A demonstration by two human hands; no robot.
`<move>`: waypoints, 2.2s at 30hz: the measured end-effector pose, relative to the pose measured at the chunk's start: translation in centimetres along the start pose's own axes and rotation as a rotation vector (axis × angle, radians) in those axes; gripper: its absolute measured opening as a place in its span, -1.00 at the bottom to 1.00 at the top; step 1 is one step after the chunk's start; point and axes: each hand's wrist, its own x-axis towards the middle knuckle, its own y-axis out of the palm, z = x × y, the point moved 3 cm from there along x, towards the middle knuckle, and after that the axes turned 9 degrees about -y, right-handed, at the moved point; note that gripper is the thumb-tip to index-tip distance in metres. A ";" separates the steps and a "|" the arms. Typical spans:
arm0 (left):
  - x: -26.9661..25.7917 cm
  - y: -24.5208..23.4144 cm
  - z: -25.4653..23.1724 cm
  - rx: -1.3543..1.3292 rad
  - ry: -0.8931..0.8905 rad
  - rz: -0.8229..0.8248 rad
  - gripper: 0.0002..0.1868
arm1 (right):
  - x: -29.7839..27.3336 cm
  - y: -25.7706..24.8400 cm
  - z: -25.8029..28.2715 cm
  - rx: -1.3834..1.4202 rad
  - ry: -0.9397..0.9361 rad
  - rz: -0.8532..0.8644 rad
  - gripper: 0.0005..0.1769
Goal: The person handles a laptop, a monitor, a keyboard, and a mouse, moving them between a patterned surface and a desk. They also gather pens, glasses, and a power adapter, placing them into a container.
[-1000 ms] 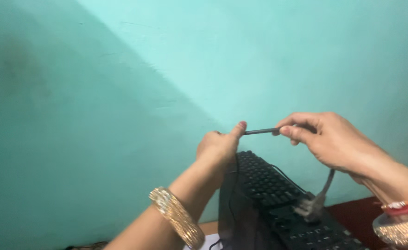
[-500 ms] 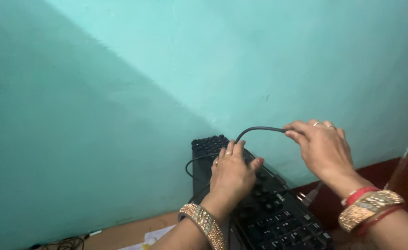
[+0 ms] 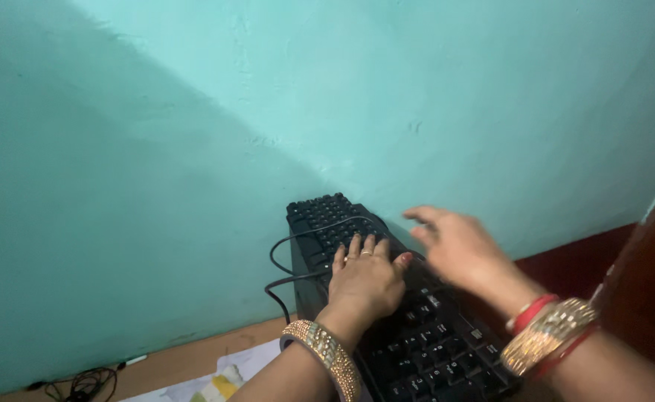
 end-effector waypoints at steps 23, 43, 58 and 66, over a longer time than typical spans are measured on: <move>-1.3 0.1 -0.1 0.177 -0.003 -0.104 -0.34 | 3.0 6.0 -1.8 0.120 -0.479 -0.171 -0.46; -4.6 -0.4 -1.0 0.151 0.024 -0.265 -0.44 | -1.4 4.4 -2.5 -0.138 -0.357 -0.056 -0.52; -12.0 0.7 -1.5 0.056 0.174 -0.442 -0.50 | -11.8 2.9 -0.7 -0.135 -0.162 -0.300 -0.63; -17.0 2.0 -0.4 -0.040 0.328 -0.524 -0.49 | -15.4 5.4 -0.8 -0.175 -0.368 -0.602 -0.76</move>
